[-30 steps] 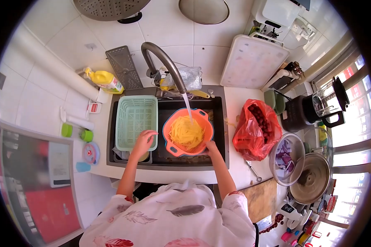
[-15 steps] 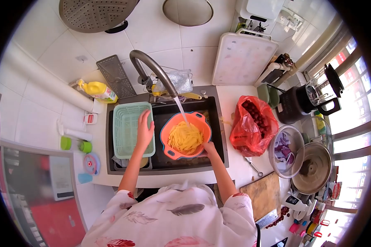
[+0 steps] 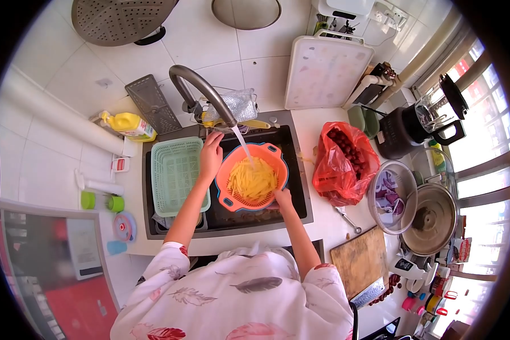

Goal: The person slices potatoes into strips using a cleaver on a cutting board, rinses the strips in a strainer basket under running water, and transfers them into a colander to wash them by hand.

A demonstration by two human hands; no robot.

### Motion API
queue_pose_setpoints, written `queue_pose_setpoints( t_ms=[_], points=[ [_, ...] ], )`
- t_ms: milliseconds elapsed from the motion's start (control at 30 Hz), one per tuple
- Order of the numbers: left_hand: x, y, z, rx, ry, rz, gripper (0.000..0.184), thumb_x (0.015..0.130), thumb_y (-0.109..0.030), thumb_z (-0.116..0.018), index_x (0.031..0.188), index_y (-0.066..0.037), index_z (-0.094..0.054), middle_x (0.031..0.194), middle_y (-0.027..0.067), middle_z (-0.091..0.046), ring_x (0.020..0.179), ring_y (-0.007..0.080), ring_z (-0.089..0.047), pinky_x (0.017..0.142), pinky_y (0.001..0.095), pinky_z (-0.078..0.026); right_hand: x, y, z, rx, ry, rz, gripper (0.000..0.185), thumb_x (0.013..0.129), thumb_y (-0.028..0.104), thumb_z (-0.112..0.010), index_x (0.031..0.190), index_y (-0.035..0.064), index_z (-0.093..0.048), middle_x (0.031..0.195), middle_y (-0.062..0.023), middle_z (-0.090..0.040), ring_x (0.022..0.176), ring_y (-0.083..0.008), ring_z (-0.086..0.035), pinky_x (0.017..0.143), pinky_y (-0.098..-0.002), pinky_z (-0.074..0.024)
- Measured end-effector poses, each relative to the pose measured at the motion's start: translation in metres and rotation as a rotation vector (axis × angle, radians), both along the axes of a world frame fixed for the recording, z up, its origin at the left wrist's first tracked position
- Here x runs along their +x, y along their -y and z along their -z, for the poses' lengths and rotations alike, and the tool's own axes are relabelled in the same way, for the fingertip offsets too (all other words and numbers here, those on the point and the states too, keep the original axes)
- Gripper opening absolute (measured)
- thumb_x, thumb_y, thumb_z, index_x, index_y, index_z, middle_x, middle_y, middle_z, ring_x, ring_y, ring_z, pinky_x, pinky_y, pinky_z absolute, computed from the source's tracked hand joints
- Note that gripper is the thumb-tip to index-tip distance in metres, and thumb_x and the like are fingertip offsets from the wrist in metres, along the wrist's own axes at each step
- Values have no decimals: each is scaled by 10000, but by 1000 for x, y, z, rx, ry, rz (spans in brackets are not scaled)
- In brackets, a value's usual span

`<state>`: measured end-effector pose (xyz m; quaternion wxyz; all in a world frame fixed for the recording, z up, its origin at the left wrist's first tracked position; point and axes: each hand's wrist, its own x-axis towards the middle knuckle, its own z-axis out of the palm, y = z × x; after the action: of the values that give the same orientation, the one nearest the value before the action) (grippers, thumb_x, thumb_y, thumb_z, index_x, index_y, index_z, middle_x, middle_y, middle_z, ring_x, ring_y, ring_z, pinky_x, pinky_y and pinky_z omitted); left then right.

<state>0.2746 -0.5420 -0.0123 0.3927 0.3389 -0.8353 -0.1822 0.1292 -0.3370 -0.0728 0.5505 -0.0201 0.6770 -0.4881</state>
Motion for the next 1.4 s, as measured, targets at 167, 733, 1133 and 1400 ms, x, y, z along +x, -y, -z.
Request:
queue_pose_setpoints(
  t_ms=[167, 733, 1133, 1400],
  points=[
    [0, 0, 2, 21, 69, -35, 345, 700, 60, -470, 1025, -21, -554, 1126, 68, -508, 1093, 248, -456, 840, 332, -426, 3, 2, 13, -12, -54, 21, 376, 717, 144, -476, 1057, -16, -468, 851, -168, -590, 640, -268, -627, 466, -373, -544],
    [1, -2, 6, -18, 132, -44, 392, 689, 65, -471, 1060, -35, -549, 1187, 42, -474, 1173, 220, -389, 871, 327, -421, 4, 3, 9, 61, -289, 34, 445, 655, 114, -479, 1094, 63, -523, 886, -133, -593, 686, -258, -625, 464, -392, -542],
    [1, -2, 5, -46, 137, -54, 384, 679, 59, -477, 1042, -35, -562, 1180, 47, -481, 1166, 224, -398, 858, 327, -429, 2, 3, 16, 66, -203, 46, 443, 597, 93, -519, 1035, 33, -544, 841, -135, -590, 660, -274, -619, 461, -403, -542],
    [0, -4, 3, -75, 134, -74, 386, 668, 67, -477, 1025, -44, -570, 1154, 42, -498, 1140, 221, -426, 833, 328, -442, 6, -5, 35, 78, -147, 60, 304, 609, 133, -568, 822, -84, -558, 681, -137, -583, 535, -229, -598, 453, -366, -541]
  ],
)
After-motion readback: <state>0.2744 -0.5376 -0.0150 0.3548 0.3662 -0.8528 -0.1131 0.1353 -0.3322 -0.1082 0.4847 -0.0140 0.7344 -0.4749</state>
